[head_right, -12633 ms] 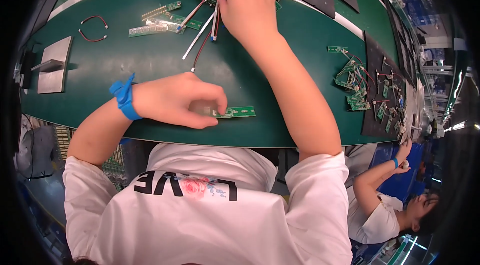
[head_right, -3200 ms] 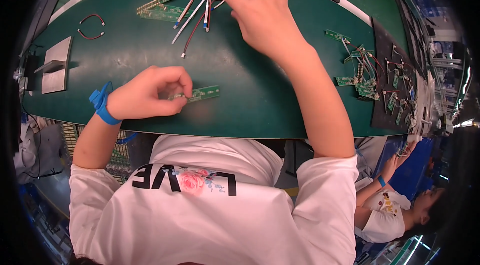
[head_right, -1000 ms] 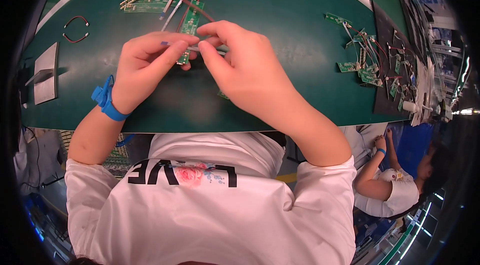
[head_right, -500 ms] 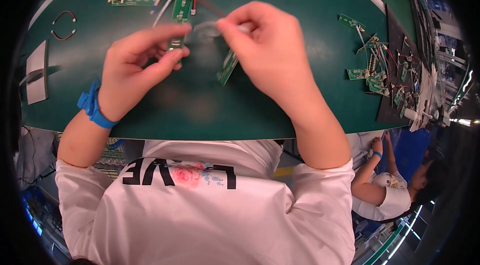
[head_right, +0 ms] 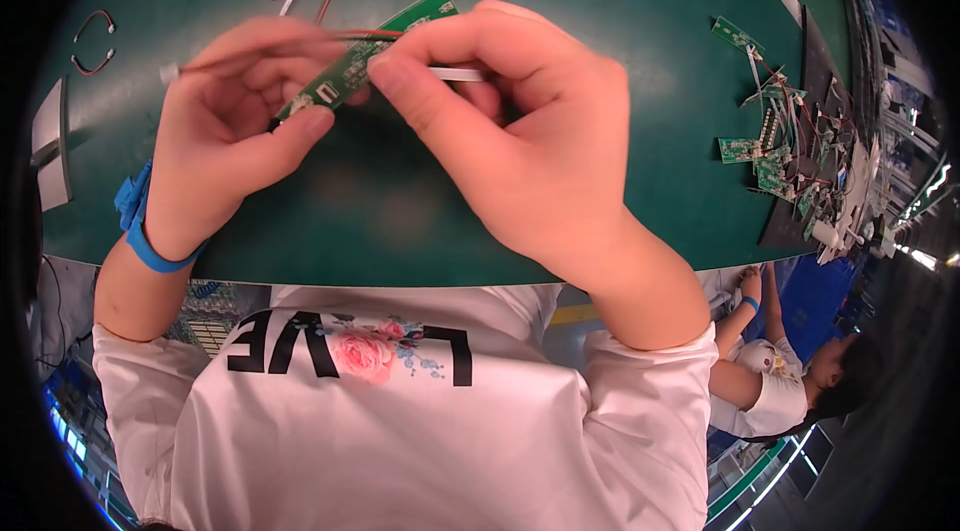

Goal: The person assembles electronic components by hand, connecting small cables to circuit boards.

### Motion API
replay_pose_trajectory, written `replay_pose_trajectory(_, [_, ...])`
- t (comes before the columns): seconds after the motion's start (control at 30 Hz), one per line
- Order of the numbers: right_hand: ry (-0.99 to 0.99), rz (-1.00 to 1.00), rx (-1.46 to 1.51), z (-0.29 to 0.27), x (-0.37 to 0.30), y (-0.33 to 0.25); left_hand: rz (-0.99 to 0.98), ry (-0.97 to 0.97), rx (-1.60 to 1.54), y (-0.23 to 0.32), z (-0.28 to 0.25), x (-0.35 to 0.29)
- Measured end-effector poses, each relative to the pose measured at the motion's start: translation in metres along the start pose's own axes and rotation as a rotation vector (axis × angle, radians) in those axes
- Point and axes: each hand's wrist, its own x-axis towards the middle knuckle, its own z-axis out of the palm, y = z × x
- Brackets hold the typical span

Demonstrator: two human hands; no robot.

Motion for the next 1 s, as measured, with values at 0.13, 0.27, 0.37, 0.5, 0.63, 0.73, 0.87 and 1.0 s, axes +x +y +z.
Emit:
replay_pose_trajectory(0.13, [0.006,0.029,0.174,0.002,-0.003,-0.003,0.034,-0.005,0.025,0.002,-0.002,0.0])
replay_pose_trajectory(0.27, [-0.006,0.047,0.19,0.006,-0.005,-0.004,-0.007,0.056,0.056,0.004,-0.002,-0.002])
replay_pose_trajectory(0.37, [0.019,-0.079,0.016,0.003,-0.005,0.002,-0.039,0.061,0.044,0.011,0.001,-0.001])
replay_pose_trajectory(0.5, [0.116,-0.126,-0.066,0.009,-0.007,0.006,-0.031,0.092,0.031,0.005,-0.001,0.0])
replay_pose_trajectory(0.63, [0.116,-0.386,-0.257,0.009,-0.001,0.01,-0.06,0.099,0.002,0.006,-0.001,-0.001])
replay_pose_trajectory(0.73, [0.116,-0.449,-0.231,0.009,0.002,0.02,-0.083,0.101,-0.039,0.007,0.003,-0.001])
replay_pose_trajectory(0.87, [0.123,-0.415,-0.166,0.016,0.001,0.006,-0.094,0.073,-0.082,0.006,0.0,-0.001])
replay_pose_trajectory(1.0, [0.148,-0.484,-0.138,0.01,0.006,0.029,-0.076,0.054,-0.069,0.006,0.002,0.0])
